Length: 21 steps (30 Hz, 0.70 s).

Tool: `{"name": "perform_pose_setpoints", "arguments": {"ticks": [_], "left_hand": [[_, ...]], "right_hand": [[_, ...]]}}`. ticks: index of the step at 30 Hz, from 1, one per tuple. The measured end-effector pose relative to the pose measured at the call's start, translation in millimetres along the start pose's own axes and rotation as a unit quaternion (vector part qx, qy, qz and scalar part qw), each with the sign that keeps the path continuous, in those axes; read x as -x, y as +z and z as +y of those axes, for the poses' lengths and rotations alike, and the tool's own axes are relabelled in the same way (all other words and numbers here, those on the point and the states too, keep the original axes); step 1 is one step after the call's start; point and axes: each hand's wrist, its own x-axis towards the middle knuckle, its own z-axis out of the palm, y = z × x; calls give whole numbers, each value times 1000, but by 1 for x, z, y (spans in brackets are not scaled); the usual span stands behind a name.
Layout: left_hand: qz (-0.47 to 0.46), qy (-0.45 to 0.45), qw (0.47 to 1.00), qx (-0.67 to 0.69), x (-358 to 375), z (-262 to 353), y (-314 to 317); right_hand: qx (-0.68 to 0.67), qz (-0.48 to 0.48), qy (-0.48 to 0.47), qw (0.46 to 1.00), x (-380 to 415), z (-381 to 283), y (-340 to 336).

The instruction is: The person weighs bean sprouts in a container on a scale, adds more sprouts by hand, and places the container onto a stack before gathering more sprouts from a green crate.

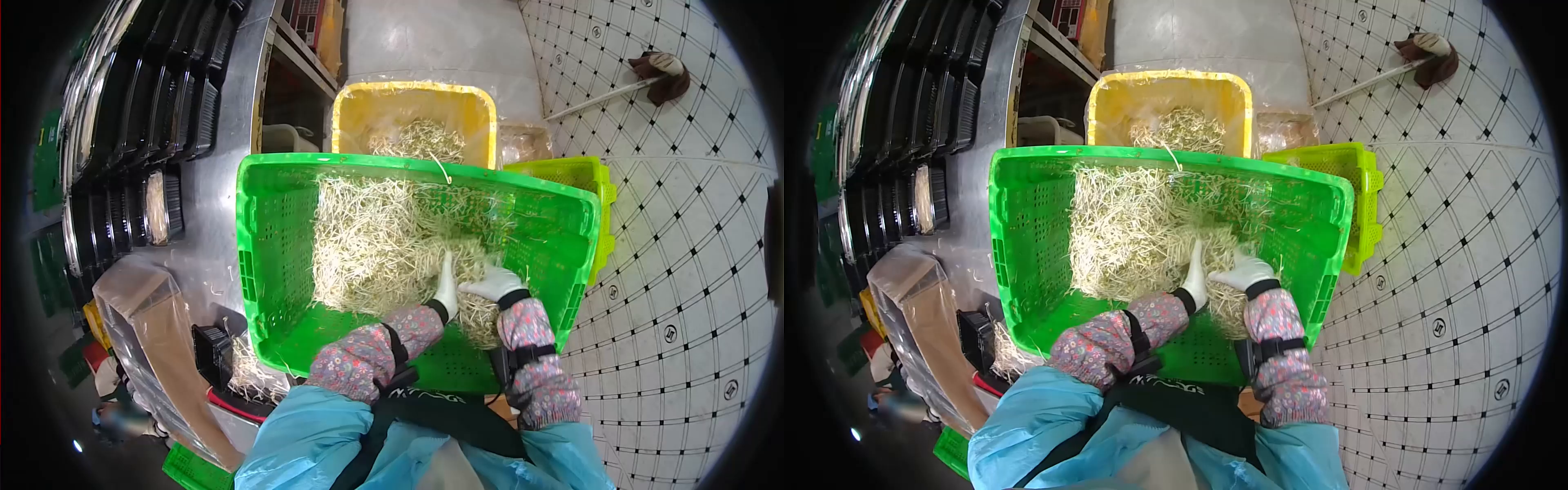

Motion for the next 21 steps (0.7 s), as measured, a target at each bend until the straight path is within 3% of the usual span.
{"name": "perform_pose_setpoints", "arguments": {"ticks": [1,2,3,5,6,7,8,9,10,11,12,13,15,17,19,21], "left_hand": [[23,26,999,-35,15,15,29],[-48,54,997,15,-37,-12,16],[19,58,998,-12,14,29,64],[-61,-90,992,67,37,65,89],[-109,-56,991,47,-12,43,53],[-25,-66,994,-80,-14,53,36],[-17,54,984,-171,-11,60,19],[95,26,971,-217,-8,70,5],[-50,-17,984,-169,-13,76,-33],[-23,-19,980,-199,-10,78,-55],[-3,-91,978,-186,39,104,-38],[62,-69,963,-254,30,104,-72],[41,-63,958,-277,60,125,-82],[59,-60,963,-256,67,133,-97],[76,-53,968,-232,65,132,-104],[50,-18,977,-207,61,133,-111]], "right_hand": [[27,75,26,997,13,-4,-6],[25,156,23,987,25,-8,-8],[23,236,21,971,35,-11,-9],[50,323,44,944,44,-26,-9],[37,331,26,943,27,-20,6],[36,308,38,950,26,-31,10],[61,300,2,952,20,-39,23],[84,291,-33,953,15,-44,38],[87,256,-94,958,18,-51,49],[91,219,-155,959,20,-53,58],[-20,161,-219,962,16,-48,60],[-24,164,-218,962,14,-40,48],[-234,94,-183,950,9,-19,13],[-322,306,-73,893,-1,-5,-5],[-167,355,71,917,-27,0,-18],[-204,389,58,897,-53,-4,-14]]}}
